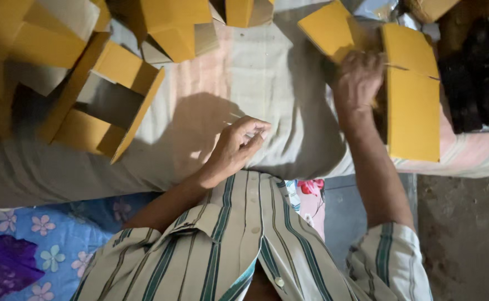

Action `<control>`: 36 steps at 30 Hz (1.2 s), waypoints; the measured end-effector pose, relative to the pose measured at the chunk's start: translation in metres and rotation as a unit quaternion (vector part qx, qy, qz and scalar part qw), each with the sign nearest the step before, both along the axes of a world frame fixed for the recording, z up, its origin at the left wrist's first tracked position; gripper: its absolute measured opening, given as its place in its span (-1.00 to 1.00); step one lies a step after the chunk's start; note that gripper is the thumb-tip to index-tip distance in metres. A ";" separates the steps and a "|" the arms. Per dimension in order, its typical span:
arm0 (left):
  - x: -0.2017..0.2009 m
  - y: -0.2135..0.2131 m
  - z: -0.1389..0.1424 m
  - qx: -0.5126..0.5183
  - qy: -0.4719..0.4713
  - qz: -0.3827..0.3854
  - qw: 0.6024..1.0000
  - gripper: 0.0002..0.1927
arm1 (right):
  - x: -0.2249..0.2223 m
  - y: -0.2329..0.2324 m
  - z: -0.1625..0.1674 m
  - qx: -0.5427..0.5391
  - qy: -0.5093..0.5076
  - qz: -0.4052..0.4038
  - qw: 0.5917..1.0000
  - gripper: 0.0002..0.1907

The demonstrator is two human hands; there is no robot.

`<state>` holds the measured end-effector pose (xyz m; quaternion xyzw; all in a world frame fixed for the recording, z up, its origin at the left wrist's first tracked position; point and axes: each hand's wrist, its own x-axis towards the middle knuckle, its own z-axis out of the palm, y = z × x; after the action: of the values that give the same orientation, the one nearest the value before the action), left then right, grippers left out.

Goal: The person lies on a bed and folds small yellow cardboard boxes one at a time, pressing the flaps and creases flat with both hands, then sets each finished box aside with a growing pile of completed boxes.

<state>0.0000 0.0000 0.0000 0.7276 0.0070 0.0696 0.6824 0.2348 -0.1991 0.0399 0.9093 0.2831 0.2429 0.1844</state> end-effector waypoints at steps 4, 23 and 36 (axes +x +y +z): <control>0.000 0.016 -0.002 0.018 -0.020 0.047 0.999 -0.73 | -0.004 -0.026 0.059 0.186 0.014 0.124 0.975 -0.87; 0.007 0.071 -0.015 -0.129 -0.123 0.111 0.978 -0.86 | -0.085 -0.009 0.043 0.490 0.177 0.297 0.800 -0.40; 0.032 0.061 0.013 -0.048 -0.237 0.128 0.962 -0.51 | -0.094 -0.007 -0.053 0.751 0.384 0.170 0.509 -0.37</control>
<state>0.0317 0.0614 0.0126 0.6497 -0.0584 0.3264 0.6841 0.1412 -0.2061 -0.0128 0.6466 0.1870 0.0182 -0.7393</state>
